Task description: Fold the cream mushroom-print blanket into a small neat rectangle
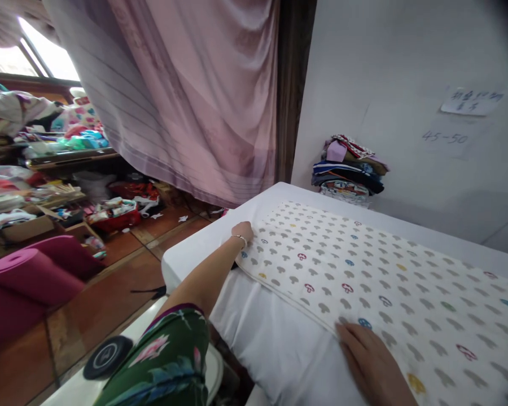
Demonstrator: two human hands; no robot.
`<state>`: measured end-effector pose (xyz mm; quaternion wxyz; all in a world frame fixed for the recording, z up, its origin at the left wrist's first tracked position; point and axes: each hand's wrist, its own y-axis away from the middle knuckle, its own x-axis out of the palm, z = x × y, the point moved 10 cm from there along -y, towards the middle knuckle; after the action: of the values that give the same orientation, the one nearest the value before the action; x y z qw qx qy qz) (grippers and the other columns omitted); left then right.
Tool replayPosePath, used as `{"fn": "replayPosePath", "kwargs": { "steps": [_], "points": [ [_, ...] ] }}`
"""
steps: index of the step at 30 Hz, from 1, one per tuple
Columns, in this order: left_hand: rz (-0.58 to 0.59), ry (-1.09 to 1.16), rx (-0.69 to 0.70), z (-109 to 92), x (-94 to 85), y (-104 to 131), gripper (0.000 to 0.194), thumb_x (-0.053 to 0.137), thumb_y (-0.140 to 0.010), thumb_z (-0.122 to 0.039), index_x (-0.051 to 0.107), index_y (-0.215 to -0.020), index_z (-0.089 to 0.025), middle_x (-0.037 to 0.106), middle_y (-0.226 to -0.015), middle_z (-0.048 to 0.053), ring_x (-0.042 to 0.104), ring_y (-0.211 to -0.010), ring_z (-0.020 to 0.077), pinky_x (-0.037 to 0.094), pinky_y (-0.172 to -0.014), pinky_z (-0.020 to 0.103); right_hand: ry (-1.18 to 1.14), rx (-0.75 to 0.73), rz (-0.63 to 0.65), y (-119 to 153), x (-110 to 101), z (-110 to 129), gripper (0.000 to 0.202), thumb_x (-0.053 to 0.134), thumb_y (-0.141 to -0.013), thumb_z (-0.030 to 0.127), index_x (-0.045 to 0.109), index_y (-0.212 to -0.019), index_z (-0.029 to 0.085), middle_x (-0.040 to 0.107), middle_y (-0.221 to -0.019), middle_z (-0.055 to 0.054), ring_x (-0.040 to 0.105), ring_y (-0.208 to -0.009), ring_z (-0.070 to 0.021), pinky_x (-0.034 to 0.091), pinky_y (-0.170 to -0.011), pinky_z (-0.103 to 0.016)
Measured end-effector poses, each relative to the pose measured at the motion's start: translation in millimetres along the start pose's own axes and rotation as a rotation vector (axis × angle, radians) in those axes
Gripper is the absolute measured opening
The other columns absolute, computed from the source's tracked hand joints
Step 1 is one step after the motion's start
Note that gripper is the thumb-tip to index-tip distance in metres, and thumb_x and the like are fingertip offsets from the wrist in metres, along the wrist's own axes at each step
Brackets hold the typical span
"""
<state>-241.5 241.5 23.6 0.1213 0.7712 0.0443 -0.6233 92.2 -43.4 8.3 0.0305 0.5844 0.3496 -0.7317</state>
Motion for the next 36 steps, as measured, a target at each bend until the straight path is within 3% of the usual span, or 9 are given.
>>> {"fn": "replayPosePath", "kwargs": {
  "steps": [5,9,12,16,19,24,27,30,36],
  "points": [
    [0.011,0.077,0.031,3,-5.2,5,0.031,0.056,-0.083,-0.033,0.058,-0.108,-0.014,0.061,-0.106,0.010,0.059,-0.093,0.0201,0.048,-0.080,0.034,0.017,-0.003,0.003,0,8,-2,0.035,0.038,-0.083,0.012,0.061,-0.108,0.020,0.063,-0.097,-0.008,0.059,-0.085,-0.0189,0.048,-0.076,-0.032],
    [-0.081,0.127,0.053,23,-29.2,21,0.037,0.054,-0.079,-0.032,0.057,-0.112,-0.016,0.063,-0.108,0.010,0.058,-0.098,0.0209,0.044,-0.082,0.028,0.016,-0.039,0.007,1,8,-1,0.033,0.038,-0.084,0.014,0.061,-0.108,0.020,0.062,-0.096,-0.008,0.058,-0.084,-0.0201,0.048,-0.074,-0.034],
    [-0.143,0.148,0.066,43,-41.5,50,0.032,0.049,-0.080,-0.036,0.061,-0.103,-0.017,0.065,-0.101,0.008,0.058,-0.093,0.0198,0.044,-0.078,0.027,0.000,-0.033,0.038,-2,7,1,0.029,0.040,-0.087,0.021,0.060,-0.108,0.020,0.061,-0.098,-0.009,0.058,-0.084,-0.0210,0.047,-0.074,-0.034],
    [-0.116,0.185,0.153,52,-25.9,104,0.022,0.049,-0.080,-0.033,0.065,-0.089,-0.020,0.067,-0.084,0.002,0.060,-0.077,0.0152,0.044,-0.068,0.023,-0.016,-0.009,0.074,-14,7,8,0.027,0.041,-0.088,0.028,0.061,-0.104,0.020,0.060,-0.096,-0.010,0.056,-0.084,-0.0229,0.046,-0.075,-0.037],
    [-0.121,0.195,0.310,38,-8.1,146,0.018,0.050,-0.079,-0.023,0.064,-0.090,-0.022,0.065,-0.091,-0.001,0.059,-0.079,0.0128,0.044,-0.070,0.021,-0.003,-0.013,0.110,-25,11,14,0.026,0.040,-0.088,0.025,0.061,-0.103,0.017,0.059,-0.093,-0.010,0.055,-0.080,-0.0223,0.045,-0.072,-0.036],
    [-0.185,0.108,0.713,-14,7.2,198,0.025,0.047,-0.082,-0.015,0.060,-0.101,-0.024,0.058,-0.109,0.002,0.055,-0.099,0.0146,0.043,-0.079,0.023,0.028,-0.043,0.135,-31,16,18,0.026,0.039,-0.089,0.020,0.060,-0.103,0.015,0.058,-0.089,-0.010,0.054,-0.079,-0.0218,0.044,-0.071,-0.035],
    [-0.178,0.035,0.837,-37,13.9,207,0.028,0.048,-0.082,-0.015,0.057,-0.107,-0.023,0.057,-0.112,0.003,0.053,-0.102,0.0155,0.043,-0.082,0.025,0.048,-0.053,0.140,-31,15,18,0.026,0.039,-0.088,0.016,0.061,-0.103,0.014,0.058,-0.089,-0.010,0.054,-0.080,-0.0215,0.044,-0.072,-0.034],
    [-0.172,-0.063,0.898,-52,19.1,207,0.022,0.046,-0.084,-0.014,0.058,-0.100,-0.021,0.058,-0.108,0.004,0.053,-0.097,0.0162,0.043,-0.079,0.027,0.049,-0.045,0.177,-31,18,17,0.027,0.039,-0.087,0.013,0.061,-0.101,0.014,0.058,-0.088,-0.009,0.054,-0.080,-0.0206,0.044,-0.071,-0.033],
    [-0.180,-0.205,0.909,-58,23.0,203,0.014,0.042,-0.083,-0.010,0.054,-0.080,-0.018,0.058,-0.088,0.005,0.053,-0.084,0.0171,0.042,-0.071,0.028,0.005,0.040,0.273,-35,23,13,0.024,0.038,-0.088,0.016,0.061,-0.094,0.016,0.058,-0.086,-0.007,0.055,-0.077,-0.0190,0.043,-0.068,-0.031]
  ]
}}
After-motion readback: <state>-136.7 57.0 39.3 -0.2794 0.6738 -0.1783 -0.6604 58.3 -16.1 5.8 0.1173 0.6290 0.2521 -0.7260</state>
